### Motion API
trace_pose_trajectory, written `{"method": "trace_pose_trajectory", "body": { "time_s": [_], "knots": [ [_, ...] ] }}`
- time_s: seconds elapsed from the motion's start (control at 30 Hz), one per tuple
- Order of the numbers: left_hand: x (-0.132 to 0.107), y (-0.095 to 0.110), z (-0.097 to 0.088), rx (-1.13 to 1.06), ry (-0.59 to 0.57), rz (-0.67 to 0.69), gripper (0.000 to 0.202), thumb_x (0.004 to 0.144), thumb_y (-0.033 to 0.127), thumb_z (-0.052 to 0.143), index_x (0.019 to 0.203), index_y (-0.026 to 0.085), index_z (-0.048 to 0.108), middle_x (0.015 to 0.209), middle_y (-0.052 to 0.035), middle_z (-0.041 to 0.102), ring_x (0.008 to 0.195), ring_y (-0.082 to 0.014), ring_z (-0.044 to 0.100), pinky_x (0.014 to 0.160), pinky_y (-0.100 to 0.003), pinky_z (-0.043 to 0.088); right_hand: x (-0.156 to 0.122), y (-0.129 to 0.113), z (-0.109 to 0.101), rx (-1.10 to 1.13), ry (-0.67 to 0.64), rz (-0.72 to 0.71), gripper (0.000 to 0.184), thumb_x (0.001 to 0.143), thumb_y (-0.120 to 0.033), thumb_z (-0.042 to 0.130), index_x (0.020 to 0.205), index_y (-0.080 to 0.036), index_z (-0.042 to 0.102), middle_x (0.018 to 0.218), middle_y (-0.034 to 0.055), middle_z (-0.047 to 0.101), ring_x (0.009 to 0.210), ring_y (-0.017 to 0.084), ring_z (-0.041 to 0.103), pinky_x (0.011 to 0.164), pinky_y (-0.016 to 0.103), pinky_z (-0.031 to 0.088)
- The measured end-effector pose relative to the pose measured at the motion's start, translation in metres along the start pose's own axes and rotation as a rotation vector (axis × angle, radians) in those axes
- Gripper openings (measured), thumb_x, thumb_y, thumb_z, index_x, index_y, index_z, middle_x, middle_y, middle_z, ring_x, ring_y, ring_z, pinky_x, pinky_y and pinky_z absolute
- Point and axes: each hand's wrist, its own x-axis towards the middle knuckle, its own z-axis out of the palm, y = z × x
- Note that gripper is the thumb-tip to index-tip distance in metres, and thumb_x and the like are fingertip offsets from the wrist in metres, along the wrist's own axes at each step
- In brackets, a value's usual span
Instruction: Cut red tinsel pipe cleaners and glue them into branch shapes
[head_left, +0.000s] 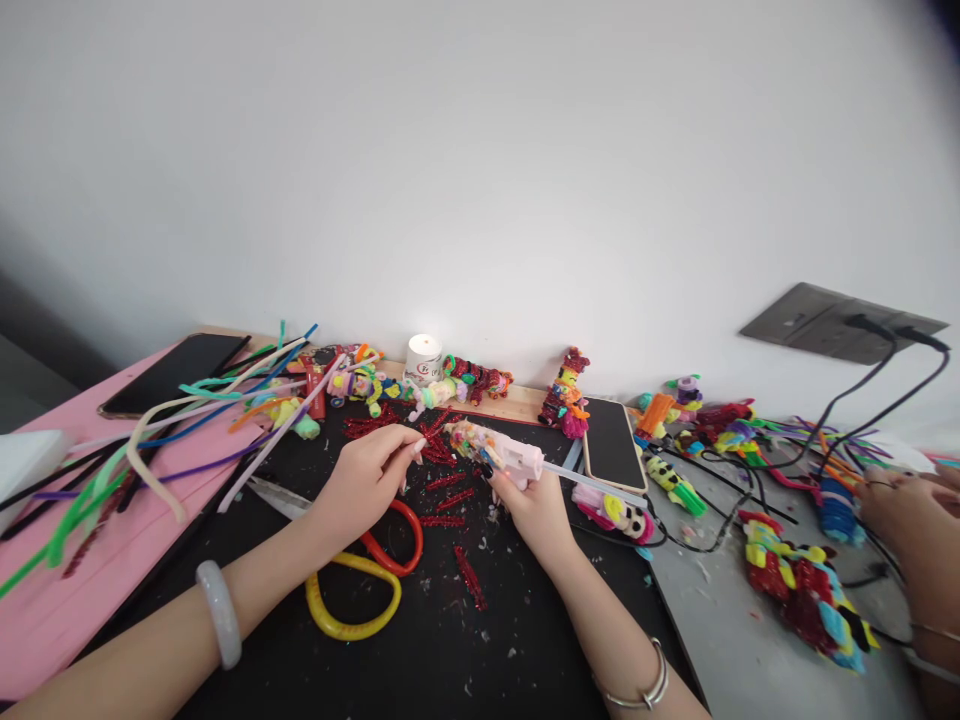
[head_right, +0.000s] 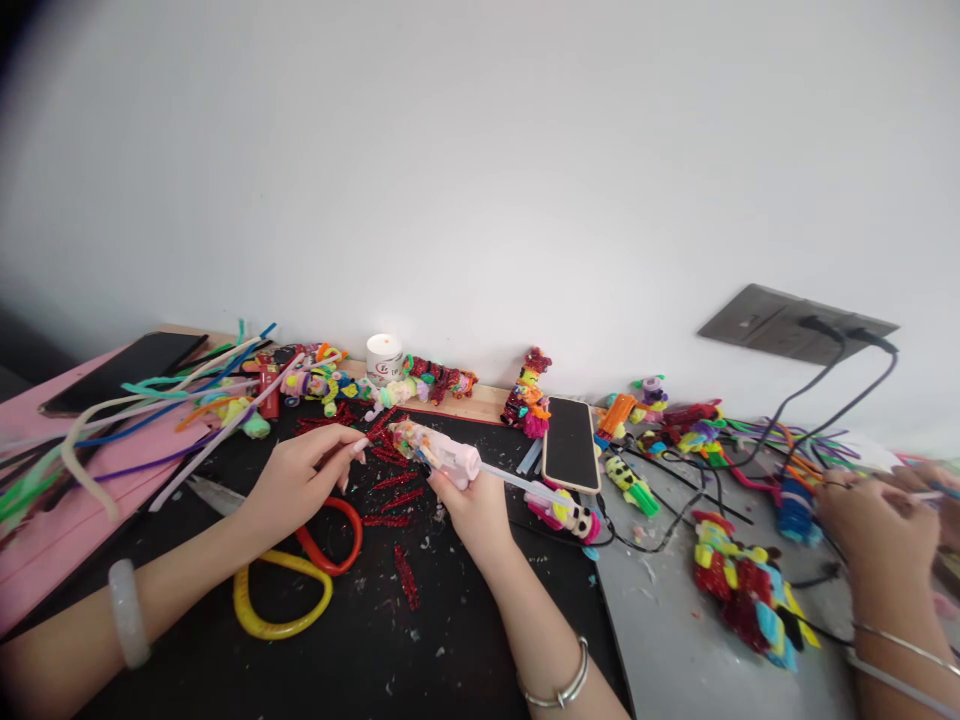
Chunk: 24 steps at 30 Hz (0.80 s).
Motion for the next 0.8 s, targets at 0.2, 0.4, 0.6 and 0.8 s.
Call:
{"method": "trace_pose_trajectory", "body": {
  "time_s": [0.2,0.4,0.6,0.8],
  "knots": [
    [-0.0002,0.0006,-0.0003,0.008,-0.003,0.004,0.021,0.092,0.027,0.040,0.084,0.018,0.057,0.057,0.0047,0.051,0.050,-0.0122,0.052,0.056,-0.024,0.041,0.0006,0.0001,0.0000,0.012,0.015,-0.014,0.025,0.078,-0.026,0.058,0.096,-0.013,0.069,0.092,0.0097,0.072,0.084,0.026,0.065,0.078,0.037,0.051],
    [-0.0010,0.0003,0.0000,0.014,-0.001,0.004,0.022,0.093,0.028,0.040,0.084,0.019,0.057,0.057,0.0046,0.051,0.050,-0.0125,0.052,0.056,-0.024,0.042,0.0013,-0.0005,-0.0004,0.001,0.025,-0.017,0.023,0.077,-0.028,0.057,0.089,-0.013,0.069,0.083,0.0086,0.072,0.076,0.025,0.065,0.073,0.036,0.052],
    [-0.0011,-0.0006,0.0003,0.019,0.008,0.007,0.021,0.092,0.028,0.041,0.083,0.019,0.058,0.058,0.0044,0.052,0.050,-0.0119,0.052,0.055,-0.023,0.041,0.0009,0.0002,-0.0003,-0.014,0.038,-0.004,0.021,0.078,-0.028,0.056,0.086,-0.012,0.068,0.074,0.0064,0.069,0.065,0.020,0.060,0.063,0.030,0.049],
    [-0.0008,-0.0001,-0.0002,0.003,-0.004,0.001,0.021,0.092,0.026,0.041,0.084,0.018,0.058,0.060,0.0037,0.053,0.050,-0.0116,0.053,0.055,-0.023,0.041,0.0011,-0.0012,-0.0012,-0.023,0.043,0.010,0.020,0.078,-0.030,0.056,0.081,-0.012,0.066,0.068,0.0047,0.065,0.061,0.018,0.056,0.060,0.028,0.046]
  ]
}}
